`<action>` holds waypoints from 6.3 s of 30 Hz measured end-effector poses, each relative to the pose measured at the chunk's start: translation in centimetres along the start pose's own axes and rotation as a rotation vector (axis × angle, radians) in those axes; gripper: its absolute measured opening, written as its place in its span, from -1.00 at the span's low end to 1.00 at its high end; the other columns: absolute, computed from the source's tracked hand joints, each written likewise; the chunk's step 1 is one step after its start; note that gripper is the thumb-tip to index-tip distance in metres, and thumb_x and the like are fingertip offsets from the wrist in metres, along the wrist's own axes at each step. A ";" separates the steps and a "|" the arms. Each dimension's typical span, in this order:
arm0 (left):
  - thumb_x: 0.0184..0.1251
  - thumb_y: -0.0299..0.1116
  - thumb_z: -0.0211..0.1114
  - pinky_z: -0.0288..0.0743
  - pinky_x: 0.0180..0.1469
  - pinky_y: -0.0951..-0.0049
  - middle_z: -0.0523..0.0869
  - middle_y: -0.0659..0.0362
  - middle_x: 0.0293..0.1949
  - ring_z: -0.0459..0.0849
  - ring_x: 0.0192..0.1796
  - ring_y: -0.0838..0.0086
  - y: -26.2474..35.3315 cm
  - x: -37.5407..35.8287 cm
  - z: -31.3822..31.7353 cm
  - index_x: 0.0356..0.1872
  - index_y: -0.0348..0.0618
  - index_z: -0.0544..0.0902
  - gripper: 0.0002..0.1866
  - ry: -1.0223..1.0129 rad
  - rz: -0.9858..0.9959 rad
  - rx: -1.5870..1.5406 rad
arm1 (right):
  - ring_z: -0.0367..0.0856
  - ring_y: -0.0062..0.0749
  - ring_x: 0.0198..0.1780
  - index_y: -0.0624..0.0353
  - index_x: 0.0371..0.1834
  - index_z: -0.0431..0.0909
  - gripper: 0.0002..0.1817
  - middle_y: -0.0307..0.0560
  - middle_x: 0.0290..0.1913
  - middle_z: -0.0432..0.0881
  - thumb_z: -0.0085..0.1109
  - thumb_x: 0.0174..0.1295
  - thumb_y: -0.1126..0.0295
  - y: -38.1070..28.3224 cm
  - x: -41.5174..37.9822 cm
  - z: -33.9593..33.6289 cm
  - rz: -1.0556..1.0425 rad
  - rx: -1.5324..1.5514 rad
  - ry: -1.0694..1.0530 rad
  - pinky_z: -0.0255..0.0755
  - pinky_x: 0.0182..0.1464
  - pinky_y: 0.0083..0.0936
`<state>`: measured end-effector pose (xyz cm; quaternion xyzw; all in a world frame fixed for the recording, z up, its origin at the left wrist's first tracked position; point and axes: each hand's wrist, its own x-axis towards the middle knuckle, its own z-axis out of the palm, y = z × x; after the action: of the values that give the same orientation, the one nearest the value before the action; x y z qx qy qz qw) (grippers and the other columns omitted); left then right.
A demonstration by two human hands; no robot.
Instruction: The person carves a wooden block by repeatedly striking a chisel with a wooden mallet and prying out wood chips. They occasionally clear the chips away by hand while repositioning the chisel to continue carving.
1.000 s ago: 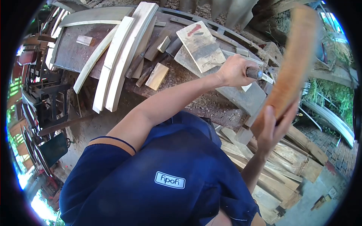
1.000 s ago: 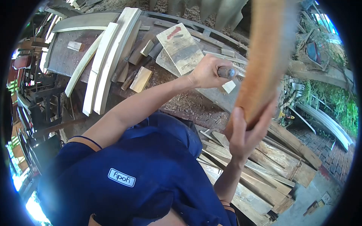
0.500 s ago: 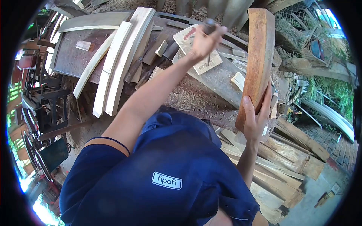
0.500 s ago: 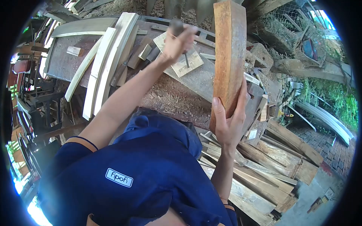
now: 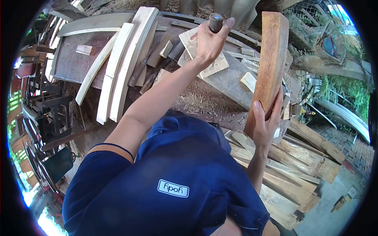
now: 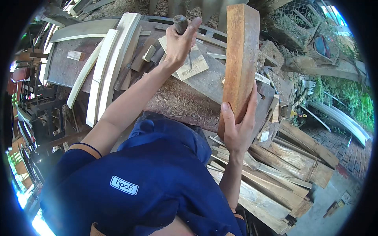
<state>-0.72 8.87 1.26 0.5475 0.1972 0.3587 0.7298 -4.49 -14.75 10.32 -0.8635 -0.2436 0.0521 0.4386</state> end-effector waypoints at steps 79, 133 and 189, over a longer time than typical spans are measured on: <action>0.30 -0.22 0.47 0.26 -0.46 0.56 0.41 0.30 -0.63 0.23 -0.51 0.62 -2.1 0.6 2.0 -0.41 -0.20 0.44 -0.63 0.219 0.316 0.177 | 0.38 0.01 0.39 0.29 0.54 0.08 -0.15 0.31 0.38 0.36 0.25 0.26 0.21 0.4 0.1 0.5 -0.030 0.003 -0.022 0.20 0.41 -0.19; 0.38 -0.07 0.39 0.23 -0.36 0.62 0.41 0.41 -0.56 0.28 -0.44 0.71 -1.9 1.1 1.3 -0.48 -0.11 0.45 -0.59 0.310 0.257 0.099 | 0.44 0.02 0.36 0.27 0.54 0.10 -0.14 0.33 0.37 0.40 0.25 0.25 0.14 -0.2 1.9 0.0 -0.035 -0.077 -0.085 0.27 0.37 -0.19; 0.34 -0.17 0.41 0.07 -0.66 0.56 0.38 0.37 -0.74 0.28 -0.71 0.71 -3.1 2.2 0.7 -0.71 -0.05 0.34 -0.50 0.268 0.083 -0.153 | 0.41 0.00 0.39 0.28 0.54 0.12 -0.14 0.32 0.37 0.39 0.22 0.26 0.08 0.3 2.1 -0.1 0.052 -0.033 -0.075 0.25 0.39 -0.22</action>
<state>2.19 9.55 -1.20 0.4450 0.2423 0.4724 0.7212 -2.49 -13.95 10.38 -0.8741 -0.2384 0.0917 0.4131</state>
